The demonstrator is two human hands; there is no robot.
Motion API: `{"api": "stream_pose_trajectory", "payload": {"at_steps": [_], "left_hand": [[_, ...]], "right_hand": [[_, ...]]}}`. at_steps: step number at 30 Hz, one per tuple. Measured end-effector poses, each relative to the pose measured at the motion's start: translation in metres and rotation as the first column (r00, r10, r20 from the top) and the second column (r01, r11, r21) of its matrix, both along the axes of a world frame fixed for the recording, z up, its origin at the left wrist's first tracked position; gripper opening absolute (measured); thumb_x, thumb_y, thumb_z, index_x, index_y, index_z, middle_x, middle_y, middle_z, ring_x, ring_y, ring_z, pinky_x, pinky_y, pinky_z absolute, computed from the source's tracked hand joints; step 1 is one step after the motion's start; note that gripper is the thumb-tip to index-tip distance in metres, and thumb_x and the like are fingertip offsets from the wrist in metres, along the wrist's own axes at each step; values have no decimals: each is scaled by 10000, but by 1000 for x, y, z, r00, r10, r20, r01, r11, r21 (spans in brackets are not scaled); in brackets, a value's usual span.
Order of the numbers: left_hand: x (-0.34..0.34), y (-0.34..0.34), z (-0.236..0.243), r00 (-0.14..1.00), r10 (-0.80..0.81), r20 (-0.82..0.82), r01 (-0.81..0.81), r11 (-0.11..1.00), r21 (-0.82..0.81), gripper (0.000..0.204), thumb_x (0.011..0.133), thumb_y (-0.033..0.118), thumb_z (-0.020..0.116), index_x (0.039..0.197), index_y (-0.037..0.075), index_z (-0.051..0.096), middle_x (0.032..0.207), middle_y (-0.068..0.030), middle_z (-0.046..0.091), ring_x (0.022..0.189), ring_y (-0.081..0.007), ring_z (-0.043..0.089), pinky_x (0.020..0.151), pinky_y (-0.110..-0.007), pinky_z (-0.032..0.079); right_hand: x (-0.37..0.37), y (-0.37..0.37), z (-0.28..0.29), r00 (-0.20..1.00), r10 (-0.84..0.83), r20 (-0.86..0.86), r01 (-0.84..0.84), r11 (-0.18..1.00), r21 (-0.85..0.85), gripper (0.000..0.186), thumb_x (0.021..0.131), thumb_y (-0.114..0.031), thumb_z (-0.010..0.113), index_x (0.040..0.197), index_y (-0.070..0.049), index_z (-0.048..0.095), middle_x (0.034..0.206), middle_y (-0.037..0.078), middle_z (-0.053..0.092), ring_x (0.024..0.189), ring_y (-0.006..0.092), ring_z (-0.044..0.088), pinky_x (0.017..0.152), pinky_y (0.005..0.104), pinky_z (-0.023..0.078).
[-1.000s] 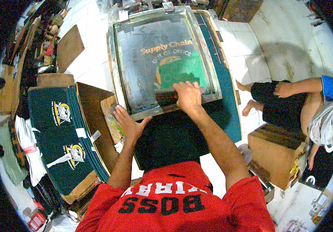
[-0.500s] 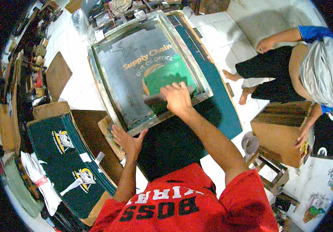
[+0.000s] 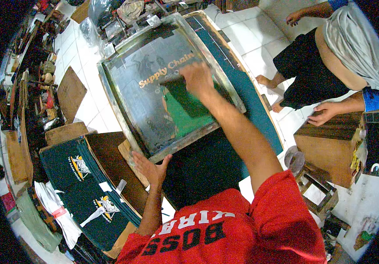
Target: The person stacks and aligns dark green printed boards, then places a screen printing frame over a board. They scoop green ink from a container with a pink squeegee, spread it across the screen, and pull the squeegee to transfer the design onto the board. The person lifts the frame to reveal the printed graphic and repeats the process on another board.
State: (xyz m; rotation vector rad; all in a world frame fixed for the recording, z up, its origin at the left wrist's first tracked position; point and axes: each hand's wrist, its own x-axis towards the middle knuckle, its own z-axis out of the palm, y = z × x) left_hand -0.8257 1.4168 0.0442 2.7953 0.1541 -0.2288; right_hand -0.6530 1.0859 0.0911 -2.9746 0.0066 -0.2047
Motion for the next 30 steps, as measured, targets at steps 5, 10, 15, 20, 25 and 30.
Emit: {"api": "stream_pose_trajectory", "payload": {"at_steps": [5,10,15,20,25,30], "left_hand": [[-1,0,-1,1000,20,-18,-20,1000,4,1541,616,823,788,1617,-71,31,1694,-292,63,1567,-471,68,1225,-659,103],[0,-1,3,1000,14,-17,-14,1000,-11,1543,617,826,786,1615,-72,26,1692,-296,63,1567,-471,62,1228,-654,95],[1,-1,5,999,17,-44,-17,1000,9,1523,637,796,801,1613,-76,22,1692,-299,66,1567,-469,71,1248,-610,76],[0,-1,1,1000,8,5,-8,1000,-13,1524,641,816,784,1613,-78,23,1694,-295,62,1565,-482,56,1240,-627,77],[0,-1,-3,1000,-3,23,2,999,34,1517,652,818,776,1614,-75,14,1696,-292,56,1566,-481,60,1235,-638,83],[1,-1,0,1000,2,7,-2,1000,9,1519,649,820,776,1614,-74,15,1691,-300,65,1564,-483,66,1234,-637,92]], "right_hand": [[-51,15,4,991,12,-136,-1,997,77,354,758,-19,691,1084,-153,717,1092,38,709,1032,283,634,878,452,458],[10,0,-3,968,-20,251,5,998,61,235,860,-109,633,1069,-167,723,987,42,706,984,278,645,838,471,439],[21,5,-14,971,-41,236,38,999,15,261,869,-104,619,1107,-161,711,1003,41,705,984,273,645,828,465,431],[-41,20,-9,995,-25,101,28,999,-28,268,849,-98,627,1106,-146,688,1021,46,679,999,272,628,820,452,433],[-124,50,11,1000,10,0,-10,999,44,308,794,-104,683,1100,-142,675,982,49,658,959,278,623,822,454,434],[-134,49,15,997,65,-34,-60,990,129,318,761,-61,711,1067,-142,683,991,57,675,1014,297,634,850,459,438]]}}
